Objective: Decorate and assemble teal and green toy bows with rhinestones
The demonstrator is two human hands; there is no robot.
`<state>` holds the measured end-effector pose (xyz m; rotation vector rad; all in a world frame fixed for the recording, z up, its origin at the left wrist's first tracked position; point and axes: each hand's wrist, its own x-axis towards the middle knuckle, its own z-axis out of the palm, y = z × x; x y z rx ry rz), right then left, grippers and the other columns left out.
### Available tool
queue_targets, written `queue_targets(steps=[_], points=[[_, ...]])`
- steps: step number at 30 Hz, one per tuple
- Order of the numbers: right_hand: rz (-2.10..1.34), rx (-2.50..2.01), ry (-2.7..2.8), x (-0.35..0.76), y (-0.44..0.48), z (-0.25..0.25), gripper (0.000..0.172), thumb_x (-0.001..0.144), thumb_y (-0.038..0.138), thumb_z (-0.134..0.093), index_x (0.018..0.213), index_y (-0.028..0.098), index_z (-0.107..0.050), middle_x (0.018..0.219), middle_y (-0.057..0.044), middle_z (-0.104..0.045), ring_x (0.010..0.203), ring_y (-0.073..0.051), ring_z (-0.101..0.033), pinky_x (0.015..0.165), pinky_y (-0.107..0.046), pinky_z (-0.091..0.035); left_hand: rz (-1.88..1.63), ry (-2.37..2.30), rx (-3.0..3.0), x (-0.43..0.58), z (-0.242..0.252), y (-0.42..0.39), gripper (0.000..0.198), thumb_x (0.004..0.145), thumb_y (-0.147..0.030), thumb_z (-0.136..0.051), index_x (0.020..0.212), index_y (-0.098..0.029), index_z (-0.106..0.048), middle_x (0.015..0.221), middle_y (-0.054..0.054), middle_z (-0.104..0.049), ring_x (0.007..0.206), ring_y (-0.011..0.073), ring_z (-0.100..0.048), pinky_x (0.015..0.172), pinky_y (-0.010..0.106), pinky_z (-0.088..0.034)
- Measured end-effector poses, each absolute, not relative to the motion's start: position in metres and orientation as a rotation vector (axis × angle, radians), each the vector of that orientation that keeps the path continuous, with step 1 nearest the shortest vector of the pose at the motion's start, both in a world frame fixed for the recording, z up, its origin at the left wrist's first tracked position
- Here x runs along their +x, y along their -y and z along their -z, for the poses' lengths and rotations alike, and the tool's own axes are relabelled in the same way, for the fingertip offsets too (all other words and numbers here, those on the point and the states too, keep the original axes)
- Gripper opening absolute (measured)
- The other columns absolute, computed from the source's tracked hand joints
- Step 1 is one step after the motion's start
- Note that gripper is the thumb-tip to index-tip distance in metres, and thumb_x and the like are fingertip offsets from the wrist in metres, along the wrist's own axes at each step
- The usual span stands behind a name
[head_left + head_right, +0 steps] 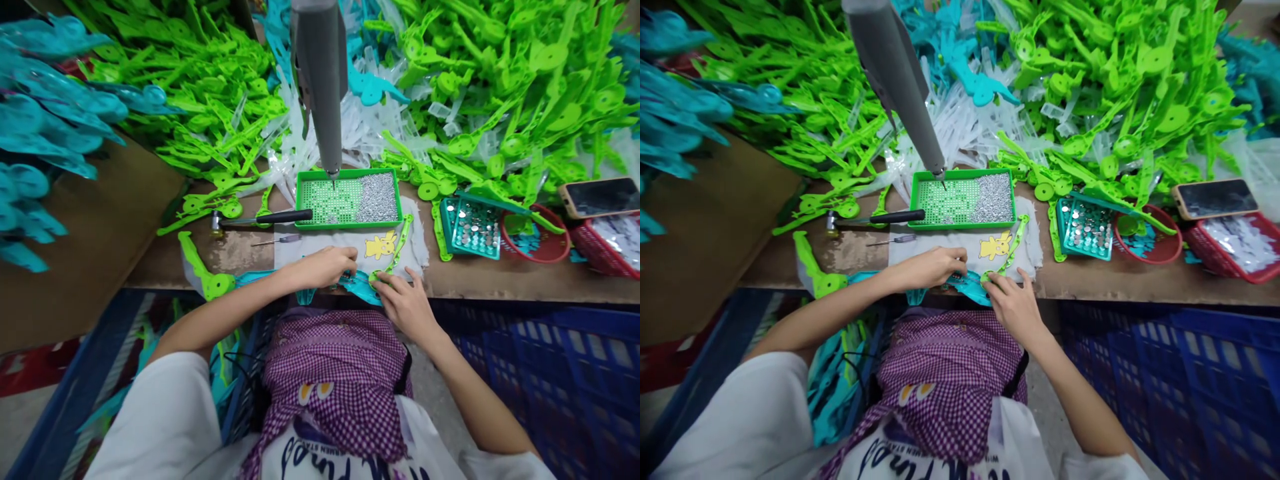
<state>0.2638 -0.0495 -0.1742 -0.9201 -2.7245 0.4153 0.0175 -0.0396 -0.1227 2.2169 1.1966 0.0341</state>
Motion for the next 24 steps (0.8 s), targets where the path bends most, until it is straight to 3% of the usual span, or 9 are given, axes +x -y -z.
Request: queue_targets(steps=[8, 17, 24], points=[[-0.426, -0.930, 2.710, 0.264, 0.050, 0.177, 0.031, 0.096, 0.020, -0.041, 0.119, 0.023, -0.061, 0.123, -0.008, -0.065, 0.109, -0.021, -0.062, 0.107, -0.048, -0.033, -0.075, -1.018, 2.196, 0.009, 0.128, 0.028, 0.033, 0.081, -0.006, -0.044, 0.097, -0.021, -0.068, 0.101, 0.006, -0.056, 0.088, 0.0157, -0.054, 0.081, 0.025, -0.041], [-0.456, -0.932, 2.716, 0.264, 0.050, 0.178, 0.033, 0.095, 0.020, -0.041, 0.121, 0.025, -0.061, 0.124, -0.008, -0.064, 0.109, -0.021, -0.062, 0.107, -0.048, -0.036, -0.052, -0.944, 2.284, 0.009, 0.125, 0.022, 0.030, 0.077, -0.001, -0.047, 0.083, -0.023, -0.067, 0.095, 0.004, -0.058, 0.079, 0.0153, -0.051, 0.071, 0.025, -0.038], [-0.440, -0.943, 2.721, 0.263, 0.050, 0.176, 0.031, 0.096, 0.020, -0.041, 0.119, 0.024, -0.061, 0.123, -0.007, -0.065, 0.109, -0.020, -0.062, 0.108, -0.047, -0.036, 0.100, -0.862, 2.399, 0.012, 0.121, 0.020, 0.025, 0.080, -0.001, -0.050, 0.081, -0.022, -0.062, 0.097, 0.004, -0.059, 0.088, 0.0184, -0.051, 0.079, 0.028, -0.037]])
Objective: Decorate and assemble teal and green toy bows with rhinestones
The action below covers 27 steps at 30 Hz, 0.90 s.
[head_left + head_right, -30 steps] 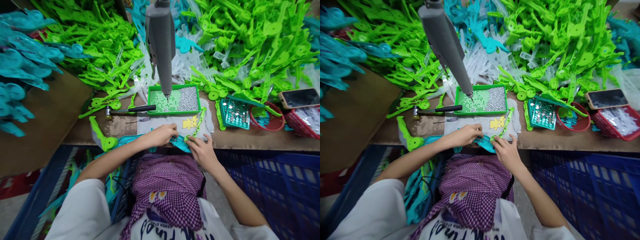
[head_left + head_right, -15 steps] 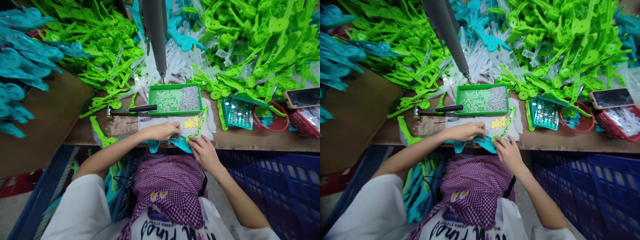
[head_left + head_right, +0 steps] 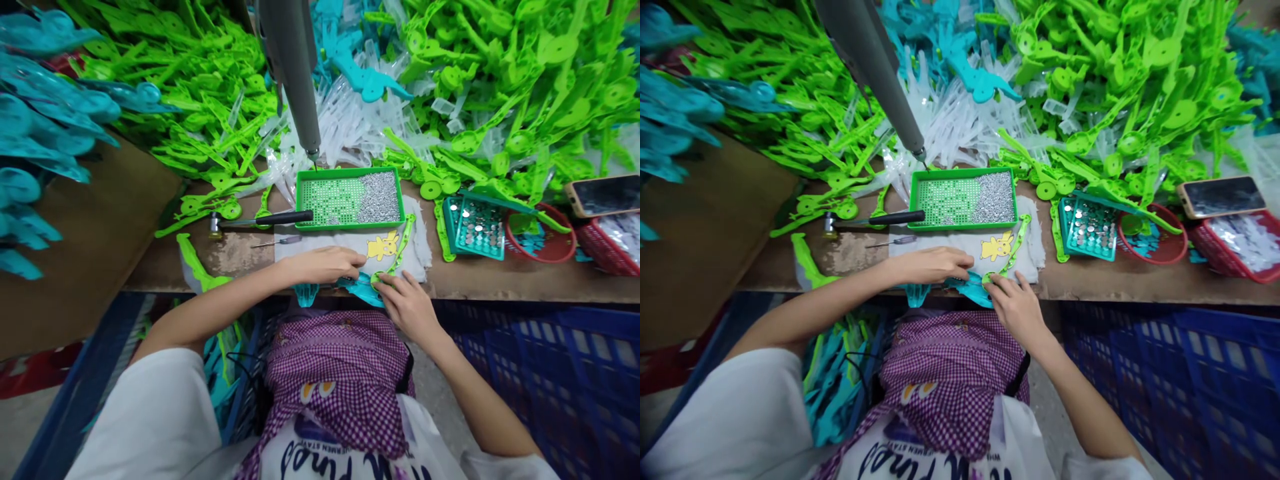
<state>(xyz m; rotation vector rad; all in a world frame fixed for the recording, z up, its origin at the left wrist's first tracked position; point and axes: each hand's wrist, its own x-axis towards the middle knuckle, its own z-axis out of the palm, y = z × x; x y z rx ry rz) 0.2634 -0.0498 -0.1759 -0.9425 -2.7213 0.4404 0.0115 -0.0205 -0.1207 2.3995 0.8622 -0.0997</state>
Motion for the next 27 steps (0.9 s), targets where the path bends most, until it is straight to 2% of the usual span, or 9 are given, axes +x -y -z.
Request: queue_targets(steps=[5, 9, 12, 17, 19, 22, 27], points=[[-0.464, -0.950, 2.698, 0.262, 0.050, 0.180, 0.032, 0.096, 0.021, -0.040, 0.119, 0.023, -0.062, 0.125, -0.008, -0.064, 0.110, -0.021, -0.061, 0.108, -0.049, -0.036, 0.035, -0.930, 2.354, 0.013, 0.122, 0.031, 0.025, 0.081, -0.001, -0.053, 0.086, -0.024, -0.063, 0.108, 0.003, -0.060, 0.101, 0.0179, -0.050, 0.091, 0.027, -0.035], [-0.658, -0.897, 2.570, 0.268, 0.051, 0.179, 0.033, 0.097, 0.023, -0.041, 0.124, 0.025, -0.059, 0.127, -0.008, -0.062, 0.117, -0.020, -0.058, 0.110, -0.049, -0.036, 0.007, -1.004, 2.425, 0.013, 0.121, 0.040, 0.014, 0.084, -0.012, -0.057, 0.086, -0.024, -0.065, 0.100, 0.004, -0.060, 0.099, 0.0195, -0.049, 0.092, 0.031, -0.032], [-0.806, -0.952, 2.273, 0.277, 0.048, 0.164, 0.033, 0.095, 0.027, -0.046, 0.125, 0.026, -0.059, 0.131, -0.009, -0.059, 0.121, -0.021, -0.055, 0.105, -0.042, -0.043, -0.029, -1.063, 2.476, 0.013, 0.124, 0.039, 0.015, 0.083, -0.011, -0.057, 0.084, -0.023, -0.067, 0.097, 0.006, -0.061, 0.103, 0.0221, -0.047, 0.092, 0.035, -0.028], [-0.757, -1.181, 1.601, 0.268, 0.013, 0.133, 0.024, 0.092, 0.033, -0.051, 0.106, 0.024, -0.069, 0.105, -0.007, -0.067, 0.102, -0.021, -0.063, 0.095, -0.043, -0.049, -0.093, -1.070, 2.329, 0.010, 0.125, 0.033, 0.027, 0.087, -0.010, -0.050, 0.096, -0.025, -0.070, 0.104, 0.004, -0.062, 0.106, 0.0210, -0.051, 0.092, 0.036, -0.027], [-0.812, -1.138, 1.448, 0.260, -0.005, 0.132, 0.024, 0.091, 0.036, -0.053, 0.104, 0.024, -0.068, 0.102, -0.006, -0.068, 0.096, -0.019, -0.064, 0.090, -0.041, -0.051, -0.142, -1.089, 2.249, 0.009, 0.121, 0.032, 0.024, 0.090, -0.017, -0.050, 0.102, -0.025, -0.069, 0.108, 0.005, -0.061, 0.106, 0.0204, -0.052, 0.093, 0.035, -0.029], [-0.951, -1.083, 1.485, 0.258, -0.019, 0.145, 0.022, 0.089, 0.035, -0.057, 0.105, 0.024, -0.067, 0.104, -0.004, -0.068, 0.097, -0.018, -0.063, 0.090, -0.038, -0.050, -0.261, -1.119, 2.136, 0.012, 0.114, 0.031, 0.023, 0.092, -0.027, -0.050, 0.109, -0.021, -0.065, 0.110, 0.006, -0.061, 0.104, 0.0187, -0.055, 0.092, 0.032, -0.035], [-0.980, -1.201, 1.719, 0.281, 0.003, 0.185, 0.016, 0.087, 0.033, -0.061, 0.094, 0.021, -0.068, 0.095, -0.005, -0.068, 0.093, -0.019, -0.063, 0.086, -0.036, -0.049, -0.390, -1.275, 1.911, 0.038, 0.129, 0.020, 0.024, 0.091, -0.027, -0.052, 0.109, -0.015, -0.063, 0.097, 0.006, -0.067, 0.086, 0.0157, -0.061, 0.079, 0.028, -0.044]])
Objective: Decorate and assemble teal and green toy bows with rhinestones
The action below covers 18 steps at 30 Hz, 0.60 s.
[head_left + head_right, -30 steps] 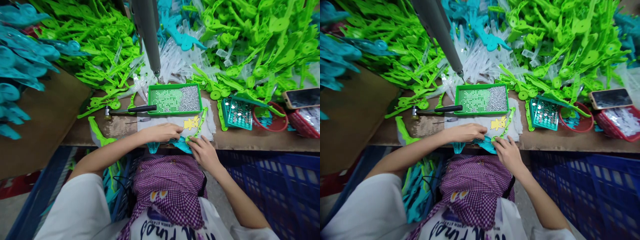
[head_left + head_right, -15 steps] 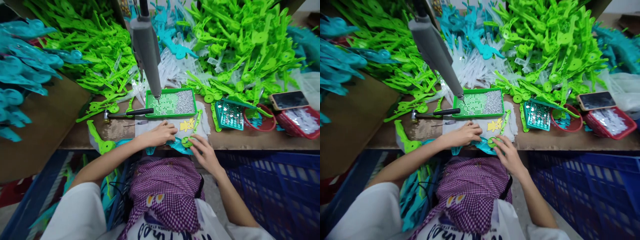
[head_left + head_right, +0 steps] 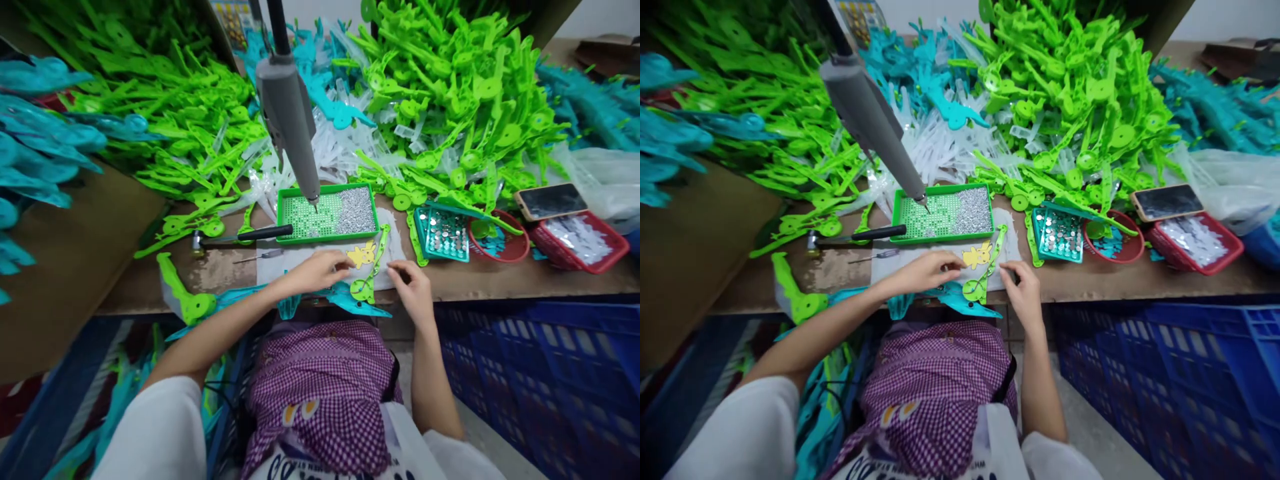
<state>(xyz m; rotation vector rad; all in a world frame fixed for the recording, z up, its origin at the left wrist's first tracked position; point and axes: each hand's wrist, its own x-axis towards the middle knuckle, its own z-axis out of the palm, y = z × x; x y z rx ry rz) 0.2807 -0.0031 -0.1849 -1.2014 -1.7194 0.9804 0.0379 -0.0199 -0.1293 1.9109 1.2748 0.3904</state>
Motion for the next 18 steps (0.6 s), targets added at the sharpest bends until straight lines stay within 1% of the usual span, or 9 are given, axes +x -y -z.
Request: queue_targets(steps=[3, 7, 11, 15, 18], points=[[-0.927, -1.180, 1.853, 0.287, 0.019, 0.198, 0.017, 0.090, 0.031, -0.057, 0.097, 0.021, -0.068, 0.100, -0.006, -0.067, 0.099, -0.019, -0.061, 0.090, -0.037, -0.046, -0.372, -1.264, 1.783, 0.060, 0.147, 0.005, 0.027, 0.087, -0.027, -0.057, 0.109, -0.013, -0.062, 0.087, 0.005, -0.069, 0.076, 0.0142, -0.061, 0.071, 0.025, -0.045], [-0.763, -1.144, 2.050, 0.286, 0.025, 0.202, 0.020, 0.093, 0.030, -0.052, 0.102, 0.024, -0.069, 0.105, -0.006, -0.067, 0.102, -0.020, -0.060, 0.092, -0.038, -0.042, -0.311, -1.239, 1.713, 0.077, 0.161, -0.009, 0.033, 0.077, -0.022, -0.065, 0.108, -0.011, -0.061, 0.086, 0.005, -0.070, 0.075, 0.0138, -0.063, 0.068, 0.023, -0.045], [-0.639, -1.135, 2.197, 0.283, 0.022, 0.201, 0.023, 0.095, 0.029, -0.049, 0.107, 0.026, -0.067, 0.107, -0.005, -0.068, 0.103, -0.020, -0.060, 0.091, -0.040, -0.038, -0.329, -1.279, 1.686, 0.081, 0.166, -0.009, 0.038, 0.071, -0.018, -0.065, 0.108, -0.012, -0.061, 0.082, 0.003, -0.070, 0.074, 0.0145, -0.063, 0.067, 0.023, -0.045], [-0.669, -1.151, 2.261, 0.284, 0.015, 0.202, 0.024, 0.095, 0.029, -0.048, 0.109, 0.027, -0.067, 0.109, -0.005, -0.067, 0.106, -0.021, -0.058, 0.089, -0.041, -0.037, -0.374, -1.306, 1.615, 0.082, 0.173, -0.006, 0.041, 0.067, -0.017, -0.066, 0.107, -0.012, -0.060, 0.079, 0.002, -0.069, 0.072, 0.0140, -0.063, 0.064, 0.023, -0.044], [-0.776, -1.125, 2.264, 0.290, 0.013, 0.201, 0.024, 0.095, 0.029, -0.049, 0.110, 0.028, -0.067, 0.110, -0.005, -0.067, 0.107, -0.022, -0.058, 0.092, -0.042, -0.038, -0.405, -1.310, 1.551, 0.083, 0.181, -0.007, 0.043, 0.064, -0.018, -0.067, 0.106, -0.013, -0.059, 0.077, 0.001, -0.067, 0.067, 0.0132, -0.061, 0.060, 0.022, -0.043]])
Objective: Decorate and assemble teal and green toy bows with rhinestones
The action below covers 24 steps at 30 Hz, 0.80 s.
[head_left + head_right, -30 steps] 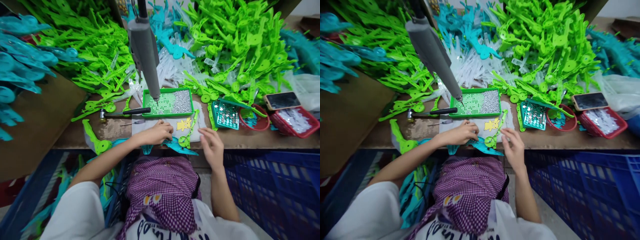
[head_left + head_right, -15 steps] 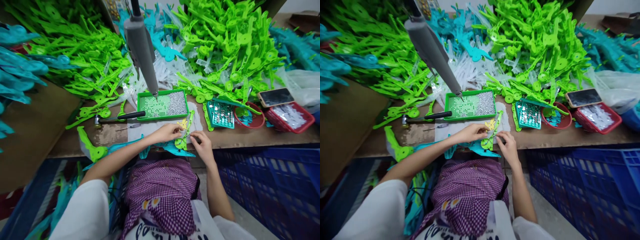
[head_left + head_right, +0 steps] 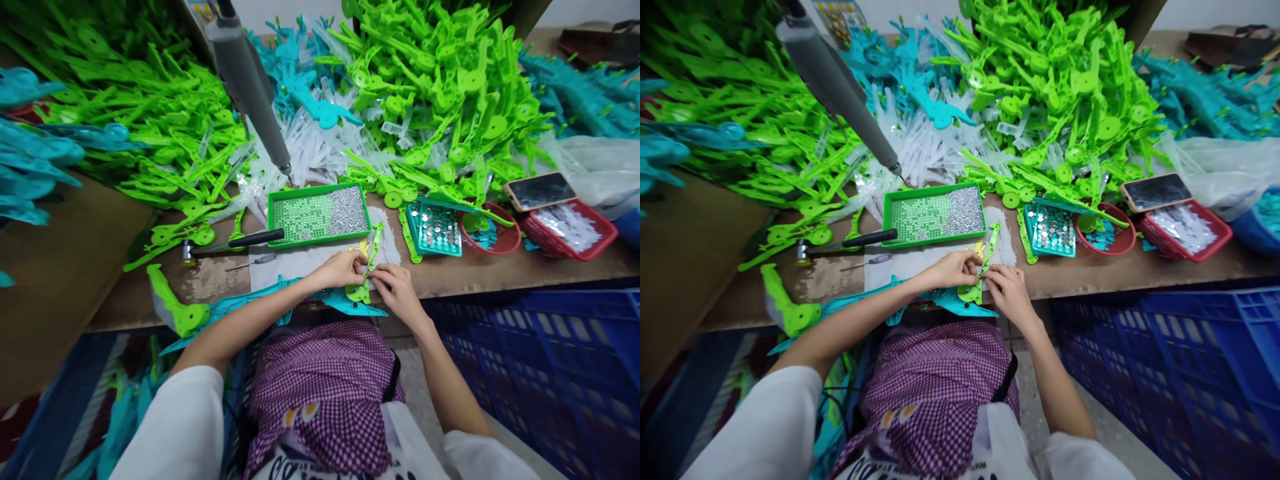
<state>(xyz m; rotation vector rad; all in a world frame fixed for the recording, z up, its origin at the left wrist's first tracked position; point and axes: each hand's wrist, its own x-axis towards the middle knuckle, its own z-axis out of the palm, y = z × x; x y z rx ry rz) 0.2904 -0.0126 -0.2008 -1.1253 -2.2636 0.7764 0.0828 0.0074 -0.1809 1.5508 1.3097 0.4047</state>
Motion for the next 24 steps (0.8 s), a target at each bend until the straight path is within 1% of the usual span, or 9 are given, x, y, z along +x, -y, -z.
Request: queue_targets(steps=[2, 4, 7, 11, 14, 17, 19, 22, 24], points=[[-0.886, -1.094, 2.186, 0.296, 0.014, 0.195, 0.025, 0.094, 0.030, -0.050, 0.112, 0.027, -0.067, 0.111, -0.006, -0.066, 0.107, -0.021, -0.059, 0.094, -0.041, -0.041, -0.419, -1.306, 1.511, 0.083, 0.185, -0.008, 0.044, 0.064, -0.018, -0.067, 0.106, -0.013, -0.059, 0.076, 0.000, -0.067, 0.065, 0.0127, -0.060, 0.058, 0.022, -0.043], [-0.946, -1.101, 2.025, 0.299, 0.014, 0.184, 0.025, 0.093, 0.030, -0.051, 0.112, 0.026, -0.066, 0.109, -0.006, -0.067, 0.105, -0.020, -0.061, 0.093, -0.038, -0.045, -0.432, -1.304, 1.492, 0.084, 0.188, -0.009, 0.043, 0.063, -0.018, -0.067, 0.104, -0.014, -0.059, 0.076, 0.000, -0.066, 0.064, 0.0124, -0.060, 0.057, 0.022, -0.042], [-0.863, -1.116, 1.820, 0.288, 0.002, 0.159, 0.023, 0.092, 0.029, -0.051, 0.107, 0.026, -0.068, 0.104, -0.005, -0.067, 0.100, -0.019, -0.063, 0.089, -0.036, -0.048, -0.455, -1.317, 1.490, 0.085, 0.189, -0.009, 0.040, 0.061, -0.015, -0.067, 0.100, -0.014, -0.059, 0.074, -0.001, -0.065, 0.062, 0.0115, -0.058, 0.057, 0.021, -0.041], [-0.777, -1.004, 2.034, 0.249, -0.052, 0.139, 0.023, 0.090, 0.031, -0.052, 0.105, 0.024, -0.068, 0.102, -0.006, -0.068, 0.097, -0.020, -0.063, 0.087, -0.036, -0.049, -0.489, -1.293, 1.468, 0.084, 0.188, -0.009, 0.040, 0.061, -0.015, -0.068, 0.099, -0.013, -0.059, 0.070, -0.002, -0.064, 0.060, 0.0114, -0.057, 0.056, 0.021, -0.040], [-0.653, -1.099, 2.231, 0.217, -0.101, 0.136, 0.023, 0.089, 0.029, -0.052, 0.099, 0.021, -0.070, 0.095, -0.007, -0.069, 0.089, -0.021, -0.064, 0.082, -0.036, -0.048, -0.494, -1.244, 1.434, 0.082, 0.188, -0.011, 0.040, 0.060, -0.015, -0.071, 0.098, -0.012, -0.060, 0.068, -0.002, -0.064, 0.059, 0.0111, -0.056, 0.055, 0.020, -0.040], [-0.538, -1.099, 2.291, 0.184, -0.142, 0.133, 0.025, 0.091, 0.027, -0.047, 0.102, 0.022, -0.069, 0.099, -0.006, -0.069, 0.089, -0.021, -0.062, 0.079, -0.034, -0.046, -0.485, -1.234, 1.436, 0.081, 0.189, -0.013, 0.041, 0.058, -0.016, -0.073, 0.097, -0.012, -0.061, 0.069, -0.003, -0.064, 0.058, 0.0103, -0.056, 0.053, 0.019, -0.039], [-0.429, -1.159, 2.350, 0.161, -0.163, 0.132, 0.025, 0.091, 0.025, -0.046, 0.101, 0.020, -0.069, 0.102, -0.008, -0.068, 0.091, -0.022, -0.060, 0.078, -0.035, -0.044, -0.477, -1.237, 1.442, 0.080, 0.189, -0.014, 0.042, 0.059, -0.017, -0.073, 0.098, -0.012, -0.061, 0.070, -0.003, -0.065, 0.058, 0.0099, -0.056, 0.053, 0.019, -0.039], [-0.198, -1.270, 2.393, 0.131, -0.189, 0.137, 0.025, 0.090, 0.021, -0.048, 0.108, 0.016, -0.064, 0.110, -0.015, -0.064, 0.098, -0.026, -0.055, 0.081, -0.039, -0.040, -0.466, -1.225, 1.458, 0.079, 0.190, -0.014, 0.042, 0.060, -0.019, -0.073, 0.100, -0.012, -0.061, 0.071, -0.002, -0.066, 0.060, 0.0104, -0.057, 0.055, 0.019, -0.040], [-0.085, -1.293, 2.420, 0.117, -0.200, 0.141, 0.025, 0.089, 0.019, -0.050, 0.111, 0.013, -0.061, 0.112, -0.017, -0.061, 0.101, -0.028, -0.053, 0.086, -0.043, -0.037, -0.463, -1.221, 1.473, 0.078, 0.192, -0.014, 0.044, 0.060, -0.020, -0.074, 0.101, -0.013, -0.061, 0.072, -0.002, -0.066, 0.061, 0.0110, -0.058, 0.056, 0.020, -0.040]])
